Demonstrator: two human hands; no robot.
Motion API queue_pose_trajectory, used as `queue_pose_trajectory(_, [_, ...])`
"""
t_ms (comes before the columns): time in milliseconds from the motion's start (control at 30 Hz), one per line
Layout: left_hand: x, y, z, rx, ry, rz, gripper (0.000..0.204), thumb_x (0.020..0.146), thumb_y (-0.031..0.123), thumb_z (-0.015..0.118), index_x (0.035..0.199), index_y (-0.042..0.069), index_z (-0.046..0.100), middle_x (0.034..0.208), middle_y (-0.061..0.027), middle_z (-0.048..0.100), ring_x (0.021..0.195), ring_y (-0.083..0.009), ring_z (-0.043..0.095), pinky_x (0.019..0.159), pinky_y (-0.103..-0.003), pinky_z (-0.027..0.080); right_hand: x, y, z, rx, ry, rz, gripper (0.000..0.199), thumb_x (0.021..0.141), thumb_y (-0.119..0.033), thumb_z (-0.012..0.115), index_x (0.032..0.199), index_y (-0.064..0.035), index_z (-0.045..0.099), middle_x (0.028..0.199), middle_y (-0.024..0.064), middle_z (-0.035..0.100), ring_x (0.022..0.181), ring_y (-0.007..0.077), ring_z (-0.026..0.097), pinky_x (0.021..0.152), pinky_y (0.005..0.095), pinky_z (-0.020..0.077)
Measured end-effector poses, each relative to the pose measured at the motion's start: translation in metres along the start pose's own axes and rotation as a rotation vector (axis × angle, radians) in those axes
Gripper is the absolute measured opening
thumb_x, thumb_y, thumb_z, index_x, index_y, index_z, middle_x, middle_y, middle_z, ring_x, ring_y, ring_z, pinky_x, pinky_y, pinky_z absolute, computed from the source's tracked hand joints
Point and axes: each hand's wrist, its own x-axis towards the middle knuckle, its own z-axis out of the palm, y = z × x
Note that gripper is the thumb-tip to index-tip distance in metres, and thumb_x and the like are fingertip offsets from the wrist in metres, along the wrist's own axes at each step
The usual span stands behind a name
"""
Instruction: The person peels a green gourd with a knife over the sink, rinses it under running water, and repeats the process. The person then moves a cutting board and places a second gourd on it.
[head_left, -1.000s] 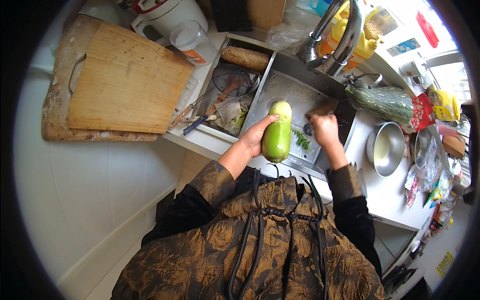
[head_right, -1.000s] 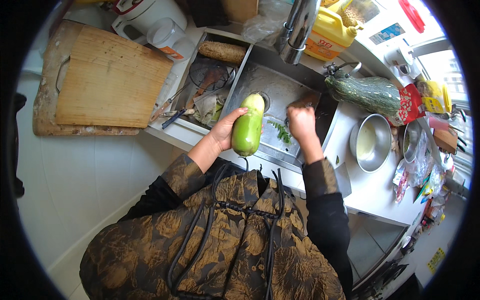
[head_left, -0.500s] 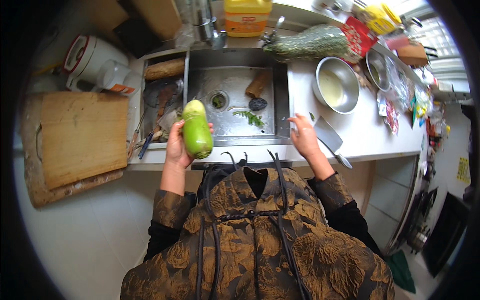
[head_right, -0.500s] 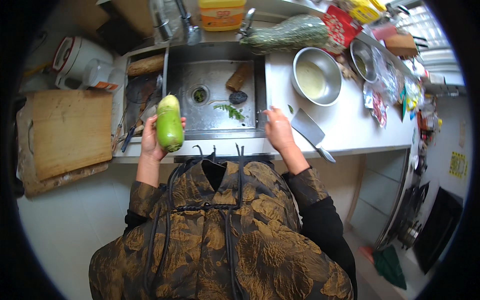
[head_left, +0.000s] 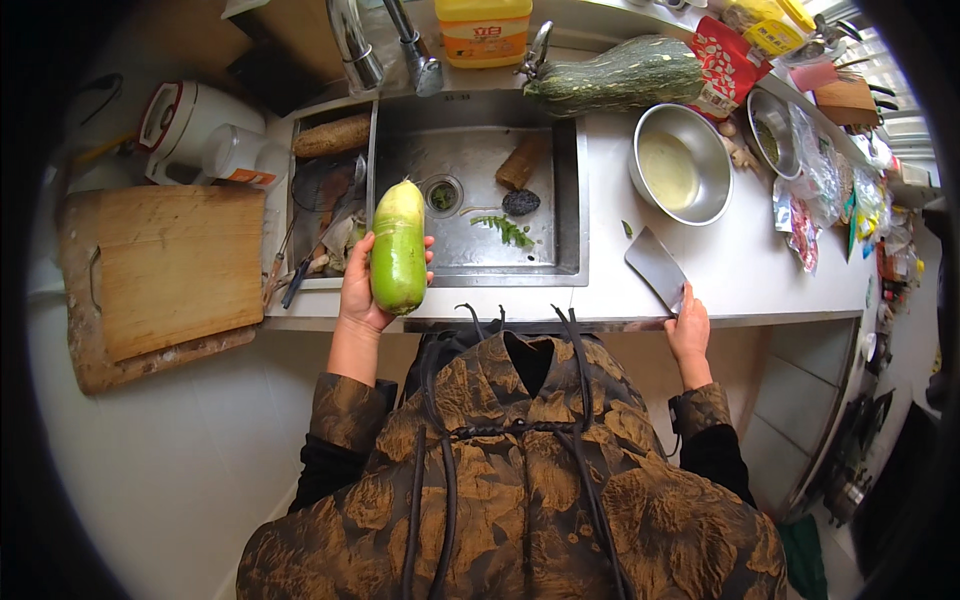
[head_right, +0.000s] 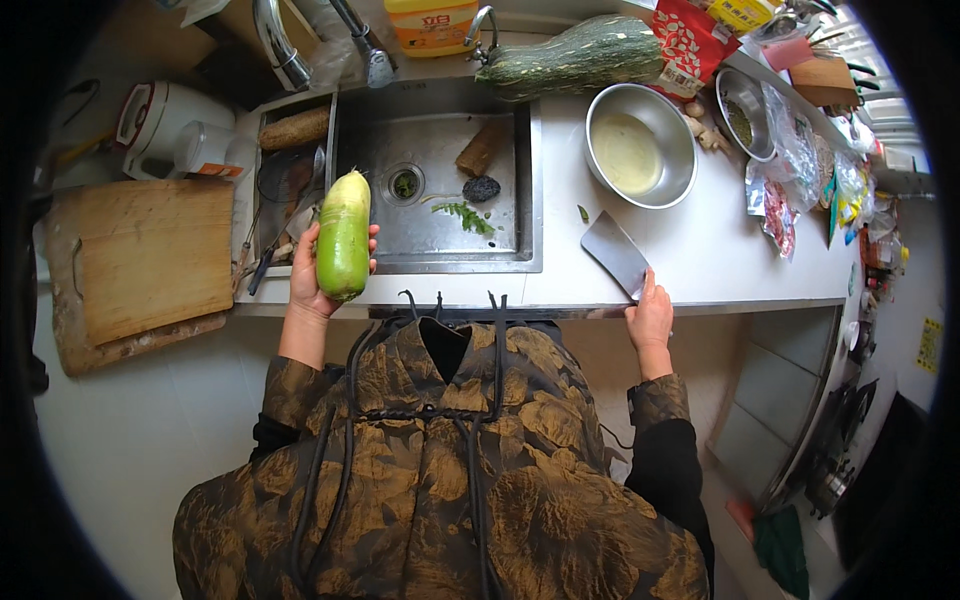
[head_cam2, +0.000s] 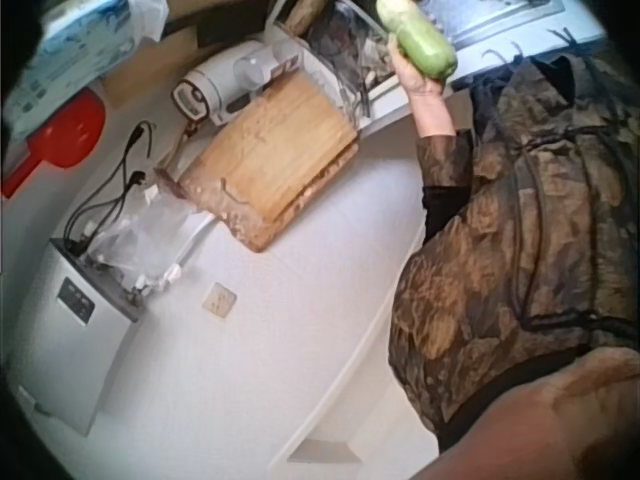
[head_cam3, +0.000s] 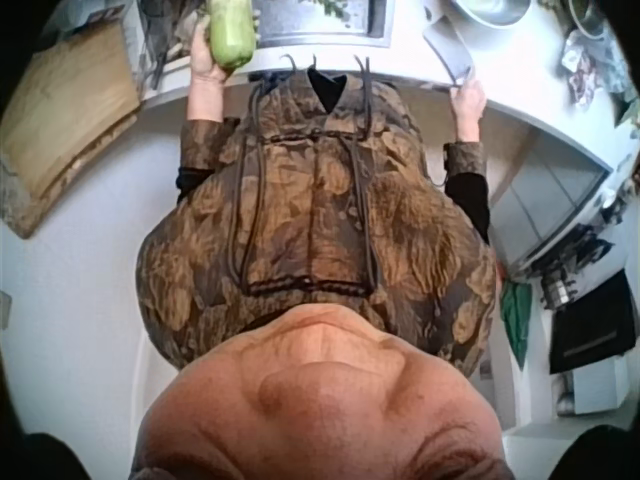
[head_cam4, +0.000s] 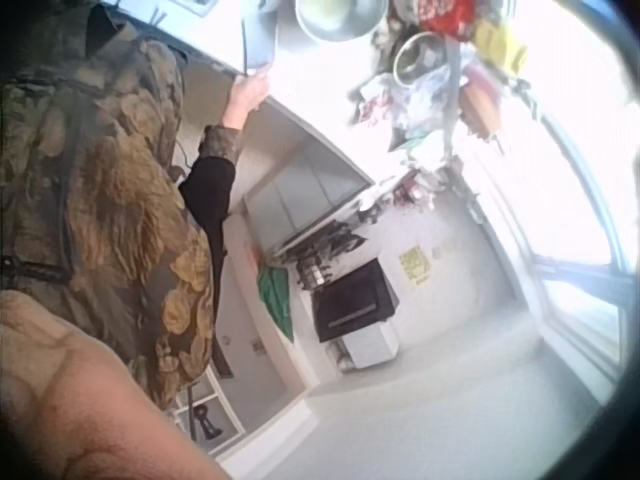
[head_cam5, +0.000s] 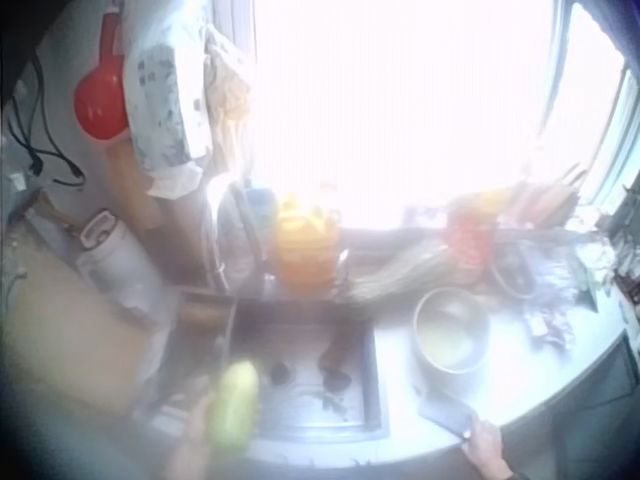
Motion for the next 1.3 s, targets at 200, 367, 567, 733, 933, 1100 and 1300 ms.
queue_pose_trajectory(200, [-0.001,-0.009,0.001,0.005,0.006,-0.022,0.068,0.107,0.048,0.045,0.150,-0.006,0.047,0.131,-0.0297,0.065,0.107,-0.0344,0.072,0.089,-0.048,0.064,-0.019,-0.031,-0.022,0.369,0.230,-0.069,0.047,0.087,-0.006,0.070,0.133,-0.0116,0.069,0.093,0.0107,0.068,0.075,0.0302,0.067,0.073,0.0442,0.0564])
queue_pose_trajectory(367, [0.008,0.010,0.005,0.151,-0.060,-0.107,0.066,0.108,0.048,0.046,0.148,-0.005,0.050,0.128,-0.0279,0.067,0.104,-0.0348,0.074,0.088,-0.046,0.065,-0.011,-0.125,-0.085,0.598,0.312,-0.297,0.022,0.097,-0.007,0.069,0.118,-0.0050,0.074,0.101,0.0163,0.075,0.079,0.0327,0.070,0.075,0.0383,0.0577])
queue_pose_trajectory(567, [0.012,0.044,0.010,0.266,-0.167,-0.189,0.062,0.109,0.045,0.052,0.150,-0.001,0.050,0.126,-0.0259,0.069,0.100,-0.0333,0.076,0.083,-0.044,0.066,0.021,-0.274,-0.144,0.696,0.306,-0.594,0.019,0.098,-0.007,0.069,0.117,-0.0040,0.071,0.100,0.0156,0.073,0.086,0.0364,0.071,0.075,0.0412,0.0571])
queue_pose_trajectory(733, [0.012,0.060,-0.004,0.355,-0.162,-0.176,0.059,0.109,0.043,0.053,0.152,0.002,0.049,0.128,-0.0236,0.068,0.101,-0.0322,0.076,0.088,-0.045,0.065,0.042,-0.352,-0.155,0.699,0.331,-0.663,0.015,0.101,-0.014,0.068,0.112,-0.0042,0.070,0.098,0.0150,0.073,0.086,0.0377,0.071,0.075,0.0432,0.0587])
queue_pose_trajectory(933, [0.016,0.069,-0.028,0.422,-0.134,-0.153,0.057,0.110,0.043,0.052,0.148,0.001,0.052,0.130,-0.0197,0.068,0.104,-0.0298,0.075,0.092,-0.045,0.064,0.054,-0.384,-0.151,0.594,0.241,-0.689,0.011,0.101,-0.017,0.066,0.104,-0.0064,0.068,0.093,0.0150,0.071,0.080,0.0392,0.070,0.071,0.0463,0.0582])
queue_pose_trajectory(1100, [0.022,0.071,-0.031,0.343,-0.064,-0.162,0.059,0.112,0.049,0.046,0.143,0.000,0.057,0.118,-0.0182,0.073,0.098,-0.0290,0.077,0.086,-0.044,0.065,0.027,-0.397,-0.156,0.632,0.202,-0.793,0.009,0.099,-0.016,0.068,0.103,-0.0087,0.067,0.089,0.0139,0.071,0.075,0.0374,0.071,0.065,0.0454,0.0581])
queue_pose_trajectory(1300, [0.031,0.071,-0.028,0.266,-0.116,-0.157,0.065,0.113,0.055,0.039,0.139,0.000,0.061,0.116,-0.0197,0.074,0.093,-0.0320,0.077,0.085,-0.045,0.065,0.040,-0.401,-0.164,0.618,0.274,-0.845,0.009,0.099,-0.016,0.069,0.104,-0.0083,0.067,0.087,0.0127,0.068,0.070,0.0363,0.069,0.062,0.0436,0.0578])
